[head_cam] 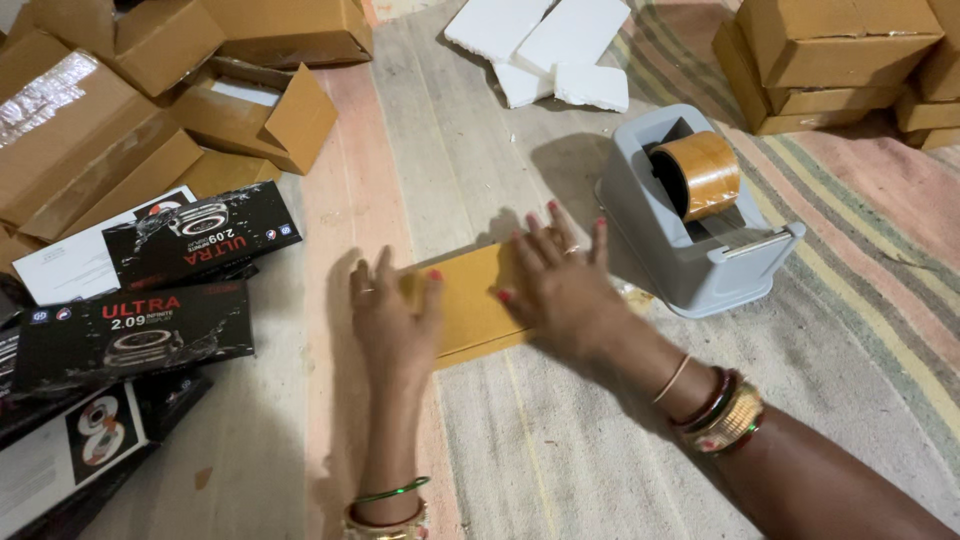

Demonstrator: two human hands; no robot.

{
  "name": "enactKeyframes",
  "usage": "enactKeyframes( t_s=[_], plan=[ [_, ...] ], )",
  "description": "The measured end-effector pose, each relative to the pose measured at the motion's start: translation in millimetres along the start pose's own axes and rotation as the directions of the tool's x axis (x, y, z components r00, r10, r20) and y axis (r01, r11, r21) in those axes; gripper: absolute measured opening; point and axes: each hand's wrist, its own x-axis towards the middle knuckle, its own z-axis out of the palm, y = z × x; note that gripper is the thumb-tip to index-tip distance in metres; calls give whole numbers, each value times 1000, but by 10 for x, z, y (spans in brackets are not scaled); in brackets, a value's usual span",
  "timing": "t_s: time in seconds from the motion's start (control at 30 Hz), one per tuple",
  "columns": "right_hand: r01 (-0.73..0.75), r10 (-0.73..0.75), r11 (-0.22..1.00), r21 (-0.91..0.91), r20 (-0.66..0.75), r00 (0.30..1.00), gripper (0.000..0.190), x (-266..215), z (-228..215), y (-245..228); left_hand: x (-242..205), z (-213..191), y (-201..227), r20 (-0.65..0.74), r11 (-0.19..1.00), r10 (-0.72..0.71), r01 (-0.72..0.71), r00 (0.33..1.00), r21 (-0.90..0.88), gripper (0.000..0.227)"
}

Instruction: The person packs smartwatches into small cardboard boxes. They open product boxes, place the watch and accessories inside, close the product box, insert it into a shipping box, and seal the box with packing tape.

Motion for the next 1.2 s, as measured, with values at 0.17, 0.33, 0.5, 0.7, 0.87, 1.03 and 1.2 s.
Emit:
enactKeyframes(
  t_s=[0.17, 0.33, 0.5, 0.7, 0.87, 1.03, 1.2],
  plan=[
    [171, -160, 985, -34, 207, 965, 68, -24, 34, -237, -161, 279, 171, 228, 920, 48, -132, 973, 369, 63],
    [29, -10, 996, -79, 228, 974, 78, -16, 38, -69, -126, 315, 100, 291, 940, 24, -120, 956, 319, 59],
    [-292, 290, 956, 10, 66, 955, 82, 42, 51, 228, -93, 181, 146, 46, 942, 107, -116, 993, 316, 92],
    [-455, 398, 718, 527, 226, 889, 87, 41, 85, 350, -80, -177, 208, 188, 969, -235, 216, 954, 116, 104],
    [103, 377, -32, 994, -83, 922, 66, 62, 110, 444, -123, -219, 94, -212, 800, -146, -11, 966, -600, 62],
    [293, 332, -364, 884, -170, 928, 50, 12, 114, 588, 25, -119, -215, -330, 673, -170, -135, 929, -728, 36],
    [-114, 273, 564, 818, -54, 960, 55, 66, 122, 457, 112, 42, -294, -147, 842, -183, 77, 972, -534, 46]
  ],
)
